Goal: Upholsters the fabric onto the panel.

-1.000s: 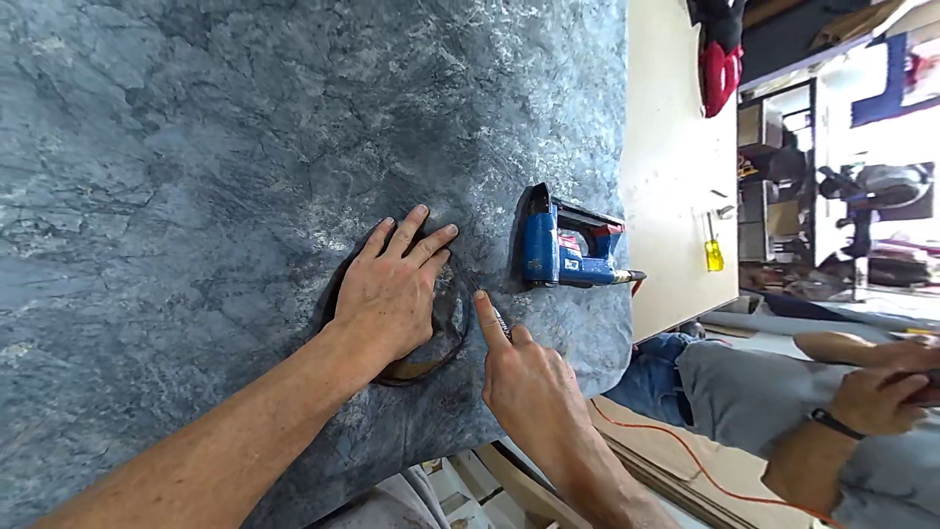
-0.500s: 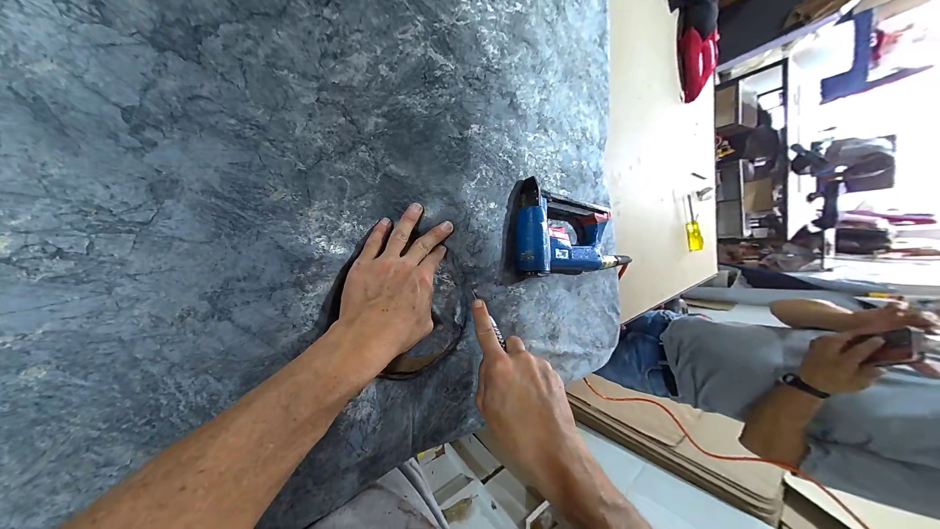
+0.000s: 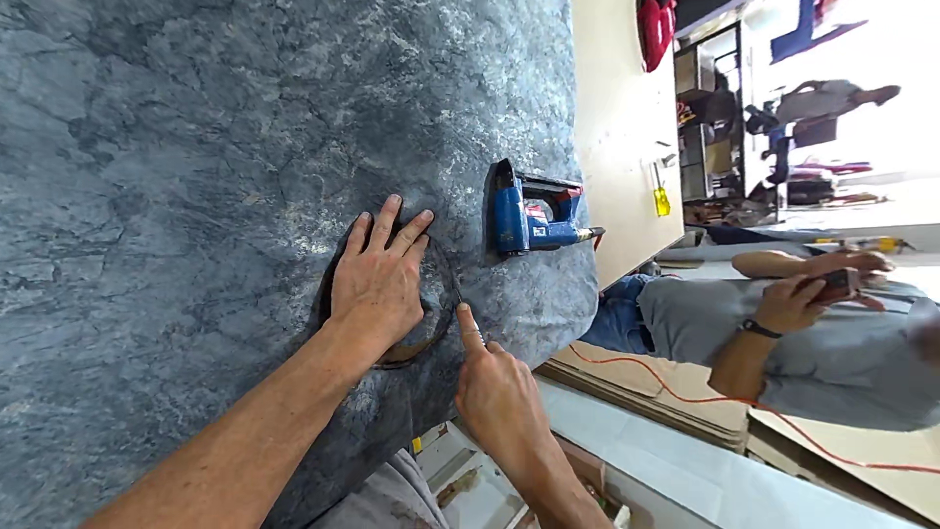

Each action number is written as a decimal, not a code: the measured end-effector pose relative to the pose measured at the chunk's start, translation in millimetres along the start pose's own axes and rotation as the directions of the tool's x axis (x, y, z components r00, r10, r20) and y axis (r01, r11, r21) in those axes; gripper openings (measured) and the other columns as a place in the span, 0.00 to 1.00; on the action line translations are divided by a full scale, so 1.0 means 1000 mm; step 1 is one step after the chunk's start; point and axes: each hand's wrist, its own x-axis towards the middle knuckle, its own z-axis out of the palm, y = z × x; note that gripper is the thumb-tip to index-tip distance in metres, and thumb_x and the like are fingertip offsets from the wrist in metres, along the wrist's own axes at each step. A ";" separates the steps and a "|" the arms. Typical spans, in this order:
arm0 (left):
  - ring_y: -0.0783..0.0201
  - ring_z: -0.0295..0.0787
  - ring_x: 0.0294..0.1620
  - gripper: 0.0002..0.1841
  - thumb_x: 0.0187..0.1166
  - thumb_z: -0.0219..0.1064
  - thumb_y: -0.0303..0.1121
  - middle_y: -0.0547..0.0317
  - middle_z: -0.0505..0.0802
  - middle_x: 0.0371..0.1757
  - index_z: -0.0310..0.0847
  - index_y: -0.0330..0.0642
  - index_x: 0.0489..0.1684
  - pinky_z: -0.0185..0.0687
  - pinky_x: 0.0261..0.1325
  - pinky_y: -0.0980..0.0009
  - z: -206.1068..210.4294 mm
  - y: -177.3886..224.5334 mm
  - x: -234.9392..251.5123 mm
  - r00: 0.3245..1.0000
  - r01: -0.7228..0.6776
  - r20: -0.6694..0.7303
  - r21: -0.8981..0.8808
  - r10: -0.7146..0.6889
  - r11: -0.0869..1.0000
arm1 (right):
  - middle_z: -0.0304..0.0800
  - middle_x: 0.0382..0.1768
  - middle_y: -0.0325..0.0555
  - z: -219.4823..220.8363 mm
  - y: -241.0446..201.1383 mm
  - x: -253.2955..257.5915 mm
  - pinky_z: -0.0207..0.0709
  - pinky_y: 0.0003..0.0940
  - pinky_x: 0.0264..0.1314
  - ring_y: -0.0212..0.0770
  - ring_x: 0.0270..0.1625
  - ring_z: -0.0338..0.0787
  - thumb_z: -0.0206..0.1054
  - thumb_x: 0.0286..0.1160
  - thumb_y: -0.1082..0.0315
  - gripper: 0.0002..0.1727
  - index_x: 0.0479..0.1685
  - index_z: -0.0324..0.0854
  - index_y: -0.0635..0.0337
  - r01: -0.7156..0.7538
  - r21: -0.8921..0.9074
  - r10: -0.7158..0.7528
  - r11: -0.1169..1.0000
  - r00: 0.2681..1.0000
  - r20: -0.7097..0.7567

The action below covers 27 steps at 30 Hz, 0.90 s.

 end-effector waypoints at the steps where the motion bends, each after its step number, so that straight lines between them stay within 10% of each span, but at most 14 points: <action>1: 0.55 0.33 0.99 0.29 0.79 0.60 0.41 0.82 0.56 0.96 0.74 0.58 0.85 0.32 0.94 0.44 0.000 0.000 0.000 1.000 0.004 0.003 0.002 -0.004 1.000 | 0.90 0.42 0.53 0.001 -0.003 -0.002 0.85 0.47 0.44 0.52 0.41 0.93 0.56 0.80 0.67 0.42 0.97 0.48 0.41 -0.004 0.018 0.004 1.000 1.000 0.010; 14: 0.53 0.35 0.99 0.28 0.81 0.59 0.40 0.79 0.58 0.95 0.75 0.55 0.84 0.32 0.94 0.43 0.002 0.000 0.002 1.000 -0.005 -0.020 -0.001 0.005 1.000 | 0.92 0.39 0.48 0.012 -0.006 -0.023 0.84 0.48 0.52 0.50 0.45 0.93 0.51 0.83 0.65 0.38 0.97 0.51 0.42 -0.106 0.238 0.075 0.966 0.988 0.136; 19: 0.48 0.45 0.97 0.28 0.76 0.59 0.43 0.63 0.68 0.92 0.81 0.45 0.76 0.34 0.93 0.36 0.003 -0.005 -0.009 0.974 -0.128 -0.192 -0.028 0.121 0.991 | 0.93 0.36 0.46 0.019 0.020 -0.041 0.83 0.50 0.49 0.47 0.38 0.91 0.51 0.85 0.63 0.34 0.94 0.59 0.39 -0.038 0.453 0.020 0.891 0.999 0.043; 23: 0.46 0.60 0.92 0.39 0.55 0.72 0.57 0.50 0.80 0.82 0.85 0.45 0.69 0.42 0.90 0.30 0.013 0.015 -0.042 0.943 -0.301 -0.144 0.015 0.300 0.953 | 0.85 0.23 0.36 0.035 0.052 -0.053 0.83 0.41 0.19 0.35 0.16 0.82 0.53 0.83 0.60 0.34 0.92 0.61 0.47 0.084 0.713 0.056 0.696 0.984 -0.172; 27: 0.48 0.66 0.90 0.27 0.60 0.76 0.38 0.48 0.79 0.83 0.87 0.39 0.62 0.59 0.87 0.40 0.024 0.015 -0.034 0.925 -0.298 -0.196 0.158 0.325 0.941 | 0.91 0.34 0.38 0.034 0.055 -0.025 0.81 0.36 0.26 0.33 0.22 0.81 0.52 0.84 0.60 0.30 0.88 0.69 0.52 0.255 0.575 -0.016 0.778 0.922 -0.387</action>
